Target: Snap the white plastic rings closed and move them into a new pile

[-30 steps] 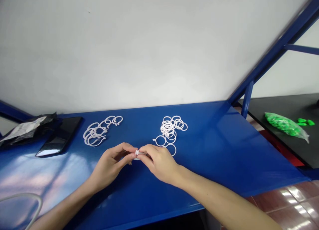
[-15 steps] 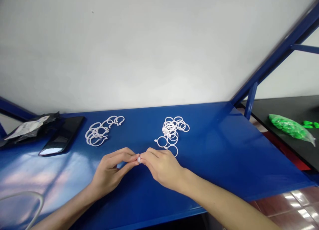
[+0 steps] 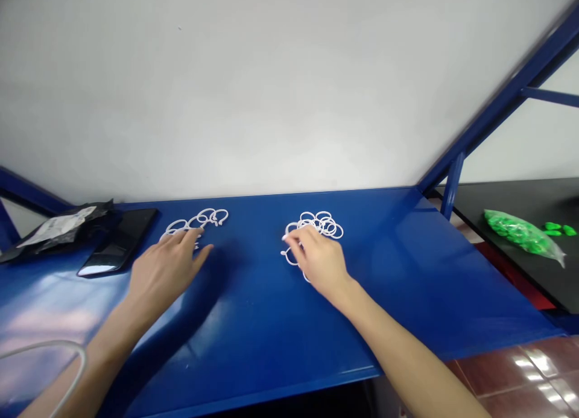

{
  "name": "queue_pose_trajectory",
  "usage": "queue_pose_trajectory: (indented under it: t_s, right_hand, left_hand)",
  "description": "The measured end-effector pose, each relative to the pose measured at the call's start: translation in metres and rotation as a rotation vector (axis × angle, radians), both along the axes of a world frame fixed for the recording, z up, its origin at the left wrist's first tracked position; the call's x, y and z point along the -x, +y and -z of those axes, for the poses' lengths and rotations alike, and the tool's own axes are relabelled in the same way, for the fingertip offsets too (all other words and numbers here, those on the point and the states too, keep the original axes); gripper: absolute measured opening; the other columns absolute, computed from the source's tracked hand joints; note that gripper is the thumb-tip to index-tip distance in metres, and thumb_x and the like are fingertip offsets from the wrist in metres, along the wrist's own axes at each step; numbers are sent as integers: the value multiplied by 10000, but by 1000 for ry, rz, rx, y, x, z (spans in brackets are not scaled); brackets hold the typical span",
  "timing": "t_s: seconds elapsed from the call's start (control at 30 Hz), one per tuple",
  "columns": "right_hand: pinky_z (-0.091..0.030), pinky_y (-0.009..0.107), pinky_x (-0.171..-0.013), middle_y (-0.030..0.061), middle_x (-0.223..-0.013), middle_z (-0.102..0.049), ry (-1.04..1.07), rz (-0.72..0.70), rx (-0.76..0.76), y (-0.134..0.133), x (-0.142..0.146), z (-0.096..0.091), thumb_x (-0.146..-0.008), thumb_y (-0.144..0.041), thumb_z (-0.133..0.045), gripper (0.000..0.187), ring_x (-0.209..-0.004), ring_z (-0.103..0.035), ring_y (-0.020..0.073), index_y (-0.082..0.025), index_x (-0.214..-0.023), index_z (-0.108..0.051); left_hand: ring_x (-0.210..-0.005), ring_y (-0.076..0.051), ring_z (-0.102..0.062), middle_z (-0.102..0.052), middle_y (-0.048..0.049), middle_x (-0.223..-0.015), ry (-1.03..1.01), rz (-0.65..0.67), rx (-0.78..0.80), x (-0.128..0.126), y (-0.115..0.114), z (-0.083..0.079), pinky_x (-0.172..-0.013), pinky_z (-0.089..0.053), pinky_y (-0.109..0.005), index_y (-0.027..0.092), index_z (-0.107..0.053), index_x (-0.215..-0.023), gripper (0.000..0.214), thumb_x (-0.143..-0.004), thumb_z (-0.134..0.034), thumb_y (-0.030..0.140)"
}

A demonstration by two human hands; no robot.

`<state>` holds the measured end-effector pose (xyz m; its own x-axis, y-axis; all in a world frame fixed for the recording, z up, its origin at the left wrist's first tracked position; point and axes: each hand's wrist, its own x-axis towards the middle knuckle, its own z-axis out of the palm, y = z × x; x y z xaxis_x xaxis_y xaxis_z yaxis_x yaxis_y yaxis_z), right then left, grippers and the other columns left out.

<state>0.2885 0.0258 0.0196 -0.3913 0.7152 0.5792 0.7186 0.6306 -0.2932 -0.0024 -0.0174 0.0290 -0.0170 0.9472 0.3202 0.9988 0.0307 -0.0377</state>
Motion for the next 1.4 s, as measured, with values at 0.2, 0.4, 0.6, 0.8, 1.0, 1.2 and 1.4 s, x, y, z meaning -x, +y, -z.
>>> queue_pose_trajectory:
  t_s: [0.2, 0.4, 0.6, 0.8, 1.0, 1.2, 1.4]
  right_hand:
    - [-432, 275, -471, 87, -1112, -666, -179, 319, 87, 20, -20, -5, -1051, -398, -464, 319, -568, -620, 128, -186, -1057, -703]
    - [-526, 267, -548, 107, -1132, -662, -107, 181, 3, 3, -3, 0, -1053, -374, -483, 288, -742, -689, 168, -193, -1089, -705]
    - [-615, 337, -695, 127, -1264, -638, 1, -253, 186, -29, 21, 3, -1027, -327, -547, 233, -868, -708, 191, -209, -1211, -628]
    - [-582, 312, -777, 48, -1055, -729, 182, -406, 370, -33, 25, 8, -1058, -252, -493, 116, -886, -712, 167, -223, -1089, -601]
    - [-526, 268, -680, 28, -926, -716, 156, -404, 364, -35, 27, 8, -1079, -303, -469, 171, -760, -677, 144, -214, -1053, -613]
    - [-494, 258, -630, 31, -856, -676, 72, -397, 231, -39, 28, 12, -1103, -283, -396, 257, -694, -632, 138, -193, -979, -602]
    - [-410, 244, -529, 7, -768, -607, -44, -377, 114, -44, 27, 11, -1117, -251, -315, 340, -582, -559, 118, -184, -915, -580]
  left_hand:
    - [-751, -361, -740, -761, -184, -946, 57, -102, 223, 19, 3, -1, -662, -511, -429, 161, -671, -1118, 311, -957, -424, 258]
    - [-727, -269, -721, -754, -141, -1043, 4, -24, 166, 7, 5, 6, -677, -506, -370, 181, -668, -1118, 315, -960, -395, 186]
    - [-712, -131, -646, -684, -28, -971, -617, 542, 106, -37, -18, -2, -672, -513, -249, 238, -652, -1124, 259, -975, -449, 179]
    - [-653, -105, -590, -638, 36, -791, -971, 508, 193, -58, -34, -1, -584, -478, -203, 229, -615, -1025, 108, -944, -551, 199]
    - [-719, -115, -647, -709, 9, -852, -1022, 494, 173, -56, -31, 7, -662, -519, -221, 222, -679, -959, 74, -965, -608, 240]
    - [-791, -115, -723, -753, -6, -882, -1022, 642, -2, -60, -29, 13, -720, -563, -198, 204, -701, -911, 96, -934, -655, 123]
    - [-731, -97, -726, -749, -5, -850, -971, 733, -126, -63, -33, 17, -697, -571, -164, 195, -711, -937, 132, -906, -685, 70]
